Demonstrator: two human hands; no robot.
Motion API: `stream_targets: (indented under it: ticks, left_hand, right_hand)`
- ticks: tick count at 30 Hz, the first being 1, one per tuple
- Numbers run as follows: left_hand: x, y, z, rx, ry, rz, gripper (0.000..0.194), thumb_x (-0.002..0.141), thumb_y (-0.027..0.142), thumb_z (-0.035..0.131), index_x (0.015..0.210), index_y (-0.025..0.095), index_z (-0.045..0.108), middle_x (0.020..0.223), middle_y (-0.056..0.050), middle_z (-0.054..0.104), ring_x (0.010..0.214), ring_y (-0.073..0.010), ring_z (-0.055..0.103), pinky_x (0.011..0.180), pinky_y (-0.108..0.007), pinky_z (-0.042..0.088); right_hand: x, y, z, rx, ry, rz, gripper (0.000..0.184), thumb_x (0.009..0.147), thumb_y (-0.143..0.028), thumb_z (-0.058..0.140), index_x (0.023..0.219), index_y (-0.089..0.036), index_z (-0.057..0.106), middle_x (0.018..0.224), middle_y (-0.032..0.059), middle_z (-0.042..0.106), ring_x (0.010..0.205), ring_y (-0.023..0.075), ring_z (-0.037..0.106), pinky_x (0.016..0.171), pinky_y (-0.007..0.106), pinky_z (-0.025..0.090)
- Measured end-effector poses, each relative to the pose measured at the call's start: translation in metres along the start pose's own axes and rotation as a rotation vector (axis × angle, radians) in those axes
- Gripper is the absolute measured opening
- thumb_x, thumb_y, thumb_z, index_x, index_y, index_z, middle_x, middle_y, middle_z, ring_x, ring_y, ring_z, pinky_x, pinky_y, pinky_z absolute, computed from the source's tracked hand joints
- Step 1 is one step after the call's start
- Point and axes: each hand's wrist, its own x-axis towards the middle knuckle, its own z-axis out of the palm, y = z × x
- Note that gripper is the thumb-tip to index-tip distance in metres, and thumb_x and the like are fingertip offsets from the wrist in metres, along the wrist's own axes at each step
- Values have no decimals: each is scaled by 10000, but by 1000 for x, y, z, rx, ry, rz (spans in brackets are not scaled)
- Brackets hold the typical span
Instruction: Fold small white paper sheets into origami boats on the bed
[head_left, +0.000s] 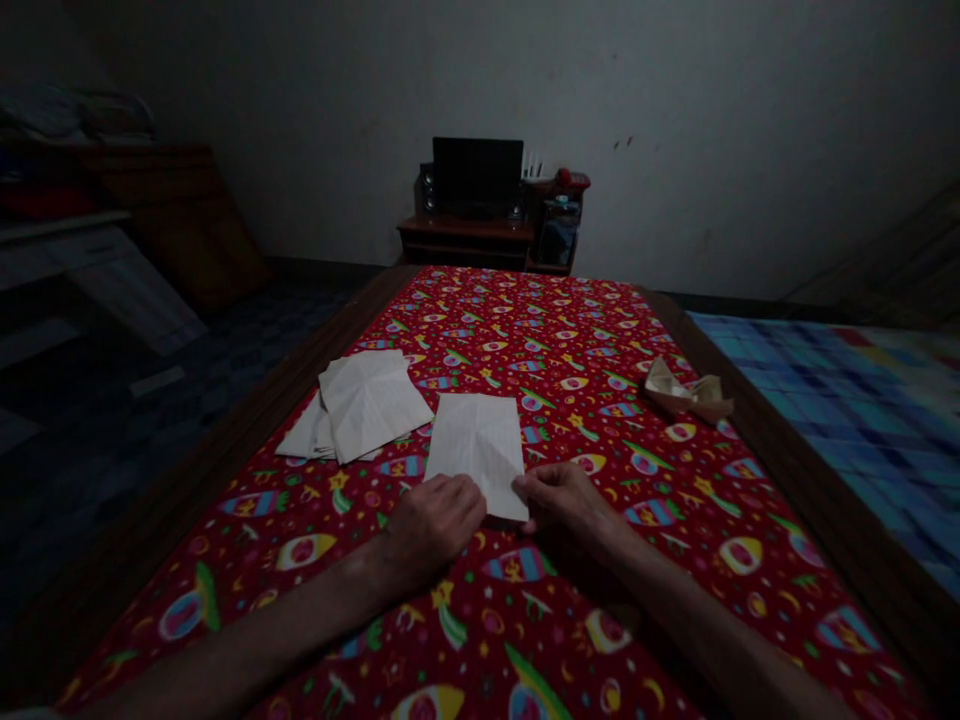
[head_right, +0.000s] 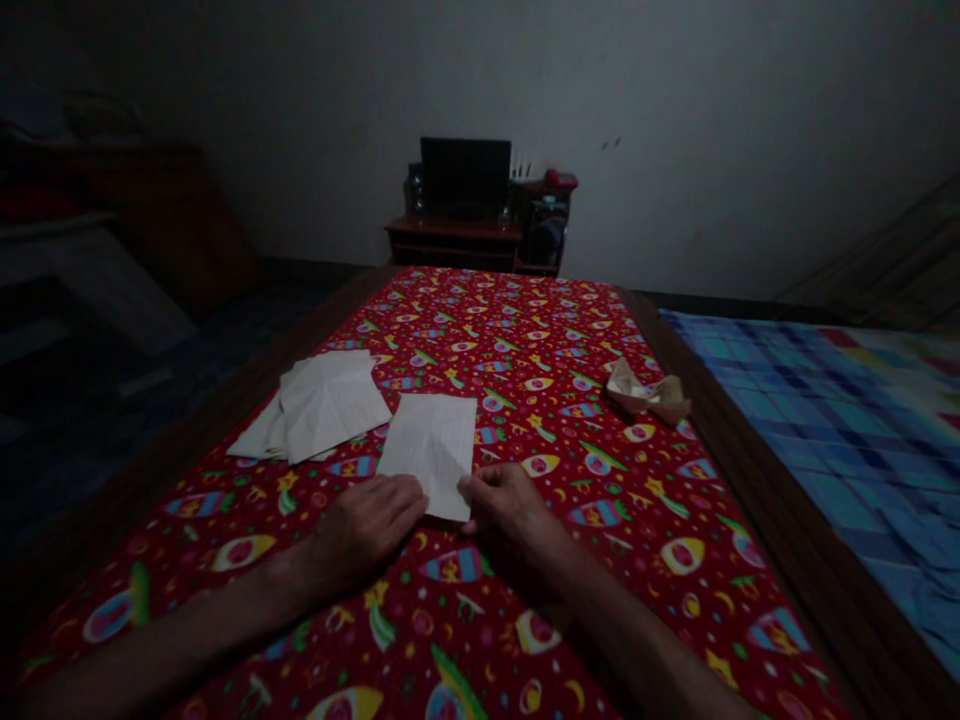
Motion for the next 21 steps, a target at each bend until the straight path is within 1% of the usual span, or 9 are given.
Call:
stream_targets:
  ticks: [3,5,6,8,10,14,17,21]
  left_hand:
    - [1,-3,-6,-184,-51,-97,175,935,241,430,909,162,584,850,-61,633,799,-185,590,694,-311,459]
    - [1,-7,-8,-330,-53,-172,184,925,310,468,971,176,586,945,-64,641,863,-184,596,748,-311,469]
    - [0,-9,-8,-398,-46,-200,200,920,330,480,1011,182,580,1002,-68,636,910,-185,592,781,-312,470]
    - [0,-11,-6,-508,-24,-233,233,908,343,504,1070,186,560,1083,-74,617,989,-186,574,833,-312,469]
    - [0,-11,-3,-578,-16,-244,256,895,342,527,1100,188,543,1115,-72,606,1034,-184,556,862,-308,464]
    - [4,-3,1,-625,-7,-240,309,873,344,564,1143,201,512,1142,-68,589,1060,-190,534,882,-313,451]
    - [11,5,1,-671,-26,-272,304,865,354,573,1116,195,509,1080,-61,592,1014,-186,543,849,-300,450]
    - [19,9,8,-731,-68,-417,161,860,340,579,888,185,548,847,-7,579,797,-150,560,692,-257,440]
  right_hand:
    - [4,7,-3,-81,52,-56,391,656,-494,666,522,-163,508,441,-65,431,391,52,372,408,193,350]
    - [5,9,-3,-127,69,-104,356,676,-453,647,516,-164,514,432,-58,448,392,54,365,393,188,291]
    - [4,9,-3,-135,72,-116,343,679,-444,642,524,-163,523,436,-52,468,396,58,379,395,189,281]
    - [2,6,-1,-128,70,-121,328,685,-446,635,549,-164,536,454,-36,520,412,74,433,415,194,306]
    - [0,4,2,-126,68,-122,324,696,-452,626,568,-169,534,472,-21,560,427,88,477,439,199,341]
    - [-2,5,3,-172,96,-152,332,723,-468,609,588,-180,512,470,-25,558,417,101,506,420,199,341]
    - [-1,9,2,-233,127,-166,339,740,-483,591,599,-189,496,461,-35,541,410,109,520,397,198,334]
    - [1,12,3,-313,170,-157,331,766,-472,555,596,-201,471,441,-29,550,404,116,528,383,194,329]
